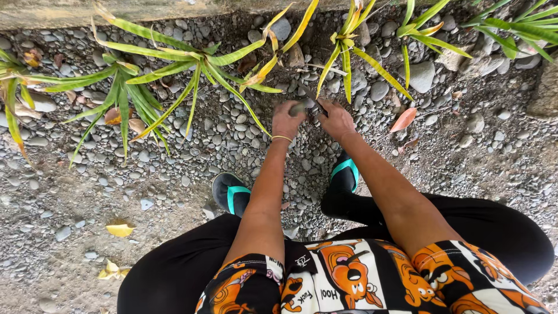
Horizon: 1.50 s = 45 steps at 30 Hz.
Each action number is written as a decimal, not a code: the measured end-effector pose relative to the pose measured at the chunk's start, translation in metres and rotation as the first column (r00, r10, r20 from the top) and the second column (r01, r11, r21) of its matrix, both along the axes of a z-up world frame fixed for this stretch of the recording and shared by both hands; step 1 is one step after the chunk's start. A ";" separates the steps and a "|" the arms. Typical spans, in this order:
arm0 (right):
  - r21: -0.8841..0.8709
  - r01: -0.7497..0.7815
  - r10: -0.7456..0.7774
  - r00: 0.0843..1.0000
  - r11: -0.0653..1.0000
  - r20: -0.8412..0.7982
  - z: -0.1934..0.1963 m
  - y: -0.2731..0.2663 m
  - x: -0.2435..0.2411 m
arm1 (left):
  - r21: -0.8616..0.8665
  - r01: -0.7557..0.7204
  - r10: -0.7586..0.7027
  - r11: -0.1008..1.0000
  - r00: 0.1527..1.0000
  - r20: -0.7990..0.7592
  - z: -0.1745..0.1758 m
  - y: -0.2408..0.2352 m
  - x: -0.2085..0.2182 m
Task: The person picks up and moves small stones by hand from around the base of plants growing next to a concrete ledge, clearing the area.
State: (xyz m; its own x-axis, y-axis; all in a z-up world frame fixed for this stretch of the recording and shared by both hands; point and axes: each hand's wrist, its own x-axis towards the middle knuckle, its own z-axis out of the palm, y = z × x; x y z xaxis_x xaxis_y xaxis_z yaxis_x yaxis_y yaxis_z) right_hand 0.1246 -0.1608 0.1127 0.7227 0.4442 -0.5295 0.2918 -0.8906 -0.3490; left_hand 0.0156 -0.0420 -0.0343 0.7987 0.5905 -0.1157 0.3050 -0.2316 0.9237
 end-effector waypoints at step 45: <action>-0.036 0.193 -0.196 0.972 0.980 -0.129 0.000 -0.022 0.001 | 0.420 0.473 -0.311 0.774 0.863 -0.399 0.014 0.002 0.027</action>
